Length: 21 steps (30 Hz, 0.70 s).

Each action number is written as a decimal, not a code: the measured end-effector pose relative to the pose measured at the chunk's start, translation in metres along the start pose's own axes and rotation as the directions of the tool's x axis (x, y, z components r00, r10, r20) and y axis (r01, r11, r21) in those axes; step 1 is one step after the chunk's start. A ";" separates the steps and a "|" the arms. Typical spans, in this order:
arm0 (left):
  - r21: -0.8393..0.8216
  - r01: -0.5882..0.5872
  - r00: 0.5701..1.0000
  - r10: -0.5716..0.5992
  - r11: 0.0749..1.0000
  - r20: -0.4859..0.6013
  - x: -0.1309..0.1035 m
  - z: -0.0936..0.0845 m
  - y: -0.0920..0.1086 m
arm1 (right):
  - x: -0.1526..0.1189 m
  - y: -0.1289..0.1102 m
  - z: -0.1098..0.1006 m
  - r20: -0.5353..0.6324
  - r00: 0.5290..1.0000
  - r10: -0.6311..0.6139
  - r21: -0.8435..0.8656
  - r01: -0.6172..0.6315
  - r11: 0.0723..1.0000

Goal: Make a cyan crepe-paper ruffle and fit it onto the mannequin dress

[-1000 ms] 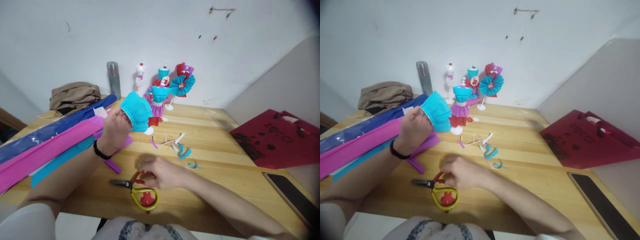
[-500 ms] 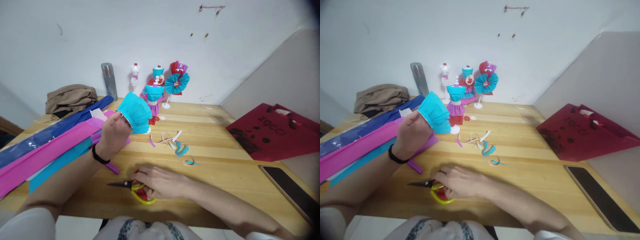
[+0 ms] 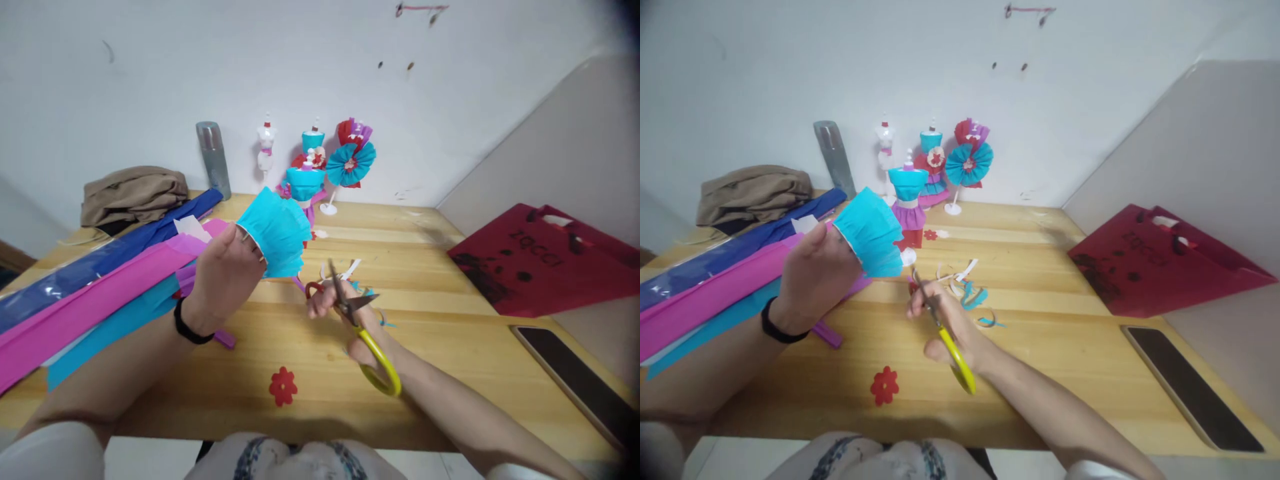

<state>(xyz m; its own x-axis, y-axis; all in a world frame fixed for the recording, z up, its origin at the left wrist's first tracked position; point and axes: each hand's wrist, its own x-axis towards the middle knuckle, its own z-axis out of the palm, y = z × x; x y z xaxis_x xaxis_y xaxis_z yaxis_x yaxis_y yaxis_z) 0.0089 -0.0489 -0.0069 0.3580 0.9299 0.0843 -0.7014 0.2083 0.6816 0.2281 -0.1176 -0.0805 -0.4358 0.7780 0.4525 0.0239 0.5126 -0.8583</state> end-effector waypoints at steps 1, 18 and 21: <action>0.002 0.011 1.000 -0.011 1.000 0.019 -0.001 0.000 -0.001 | 0.000 0.002 0.001 -0.068 0.998 -0.011 -0.036 0.009 0.999; 0.053 0.211 0.972 -0.216 0.976 0.096 -0.004 0.009 -0.010 | 0.011 0.010 0.012 -0.205 0.966 0.158 -0.142 -0.189 0.972; 0.016 0.196 0.978 -0.196 0.981 0.076 -0.006 0.012 -0.009 | 0.013 0.003 0.016 -0.206 0.963 0.172 -0.154 -0.205 0.967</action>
<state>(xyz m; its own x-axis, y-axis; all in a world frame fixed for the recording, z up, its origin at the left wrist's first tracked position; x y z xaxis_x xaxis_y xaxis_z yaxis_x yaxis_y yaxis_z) 0.0206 -0.0595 -0.0052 0.5343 0.8453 0.0038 -0.6081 0.3813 0.6963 0.2084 -0.1117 -0.0809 -0.2303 0.9125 0.3382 0.2508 0.3915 -0.8854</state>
